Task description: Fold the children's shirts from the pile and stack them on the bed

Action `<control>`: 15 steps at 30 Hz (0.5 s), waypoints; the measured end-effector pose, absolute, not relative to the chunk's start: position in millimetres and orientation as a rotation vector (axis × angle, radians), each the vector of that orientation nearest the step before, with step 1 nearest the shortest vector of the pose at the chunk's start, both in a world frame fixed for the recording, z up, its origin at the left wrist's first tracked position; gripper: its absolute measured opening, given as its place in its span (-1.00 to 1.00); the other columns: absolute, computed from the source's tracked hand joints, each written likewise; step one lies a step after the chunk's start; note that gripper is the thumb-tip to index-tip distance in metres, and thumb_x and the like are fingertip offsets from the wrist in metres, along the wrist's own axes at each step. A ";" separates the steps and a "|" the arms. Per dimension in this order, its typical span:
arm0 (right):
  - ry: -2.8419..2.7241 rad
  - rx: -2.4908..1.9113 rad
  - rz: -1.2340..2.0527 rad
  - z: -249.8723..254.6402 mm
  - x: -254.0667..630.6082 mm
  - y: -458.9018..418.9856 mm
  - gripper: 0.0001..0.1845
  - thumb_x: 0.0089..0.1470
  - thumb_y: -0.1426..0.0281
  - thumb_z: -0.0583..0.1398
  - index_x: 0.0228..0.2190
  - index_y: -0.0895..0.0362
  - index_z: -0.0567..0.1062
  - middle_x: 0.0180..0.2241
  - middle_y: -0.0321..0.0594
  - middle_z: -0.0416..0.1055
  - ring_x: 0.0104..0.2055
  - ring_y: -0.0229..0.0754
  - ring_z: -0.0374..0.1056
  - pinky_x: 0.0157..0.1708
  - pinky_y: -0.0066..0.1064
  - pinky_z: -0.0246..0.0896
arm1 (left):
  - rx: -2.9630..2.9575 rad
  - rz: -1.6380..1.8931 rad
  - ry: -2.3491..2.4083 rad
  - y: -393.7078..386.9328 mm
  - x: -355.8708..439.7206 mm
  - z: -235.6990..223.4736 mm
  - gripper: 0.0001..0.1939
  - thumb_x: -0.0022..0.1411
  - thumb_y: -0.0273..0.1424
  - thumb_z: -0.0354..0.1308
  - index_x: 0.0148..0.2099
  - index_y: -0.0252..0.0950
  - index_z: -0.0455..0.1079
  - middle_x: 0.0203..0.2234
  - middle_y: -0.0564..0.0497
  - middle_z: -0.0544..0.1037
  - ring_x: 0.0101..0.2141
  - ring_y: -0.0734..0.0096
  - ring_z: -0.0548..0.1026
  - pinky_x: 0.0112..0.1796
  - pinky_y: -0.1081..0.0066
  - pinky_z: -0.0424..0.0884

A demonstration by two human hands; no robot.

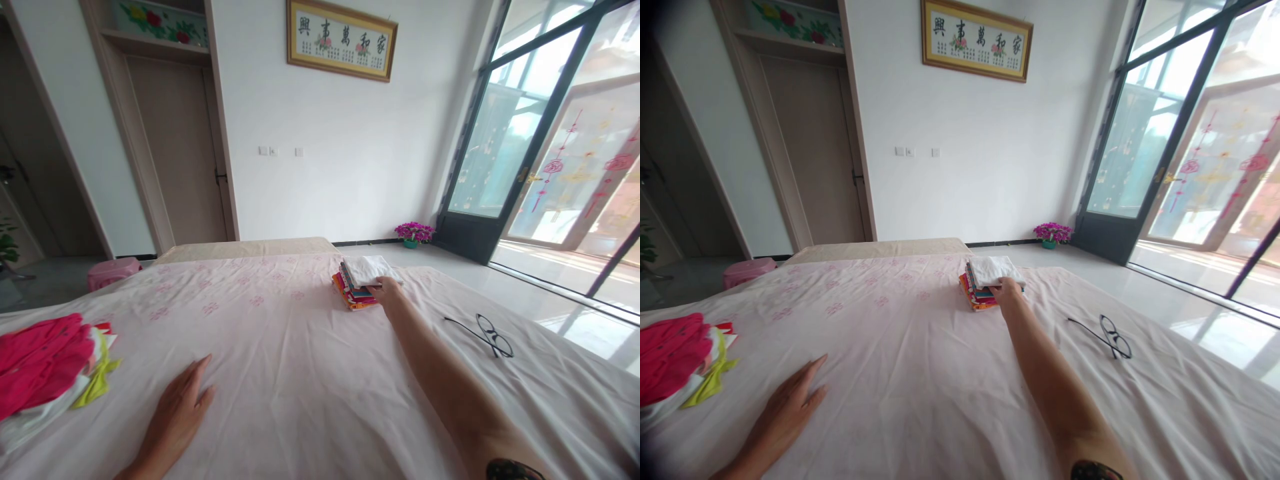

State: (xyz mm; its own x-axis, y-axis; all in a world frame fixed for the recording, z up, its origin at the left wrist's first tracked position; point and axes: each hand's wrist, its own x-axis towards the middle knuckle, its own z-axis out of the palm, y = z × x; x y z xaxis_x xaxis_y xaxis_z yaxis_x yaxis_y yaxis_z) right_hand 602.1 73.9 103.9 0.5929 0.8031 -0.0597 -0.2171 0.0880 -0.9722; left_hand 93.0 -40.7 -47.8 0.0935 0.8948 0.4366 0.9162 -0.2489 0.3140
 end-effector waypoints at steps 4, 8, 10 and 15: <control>-0.510 -1.226 0.964 92.1 587.8 49.3 -0.76 0.05 0.59 0.08 -0.22 0.14 0.37 -0.34 -0.16 0.45 -0.24 -0.20 0.47 -0.23 -0.40 0.48 | -2.290 -0.881 -1.891 -41.1 94.0 -47.7 -0.43 0.23 -0.23 -0.12 0.21 -0.38 0.26 0.10 -0.20 0.46 0.11 0.15 0.41 0.13 0.16 0.32; -0.603 -1.184 1.040 86.4 573.3 38.3 -0.73 0.00 0.61 0.09 -0.21 0.18 0.39 -0.27 -0.11 0.49 -0.21 -0.18 0.49 -0.16 -0.30 0.47 | -2.287 -0.899 -1.865 -40.5 94.6 -48.9 -0.45 0.23 -0.23 -0.11 0.19 -0.36 0.28 0.09 -0.19 0.47 0.11 0.15 0.41 0.14 0.14 0.31; -0.850 -1.244 0.890 95.8 575.0 46.6 -0.70 0.05 0.51 0.10 -0.14 0.19 0.43 -0.16 -0.06 0.50 -0.12 -0.12 0.47 -0.06 -0.20 0.41 | -2.291 -0.910 -1.851 -39.9 94.3 -49.8 -0.47 0.23 -0.24 -0.11 0.18 -0.34 0.30 0.09 -0.18 0.47 0.11 0.15 0.42 0.14 0.13 0.31; -1.545 -1.807 -0.019 127.7 596.3 99.0 -0.46 0.22 0.19 -0.03 0.19 0.01 0.30 0.31 -0.18 0.08 0.35 0.06 -0.09 0.29 0.08 -0.24 | -2.303 -0.917 -1.842 -39.8 92.8 -50.2 -0.50 0.23 -0.27 -0.09 0.16 -0.31 0.33 0.09 -0.15 0.48 0.10 0.17 0.42 0.14 0.11 0.31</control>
State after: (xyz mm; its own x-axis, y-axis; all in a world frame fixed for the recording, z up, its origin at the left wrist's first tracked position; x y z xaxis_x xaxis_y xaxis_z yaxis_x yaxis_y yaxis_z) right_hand 596.3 99.0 127.7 0.2724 0.8449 0.4603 0.8562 0.0054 -0.5166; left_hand 92.8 -39.8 -50.2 0.1131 0.8730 0.4745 0.9046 -0.2880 0.3142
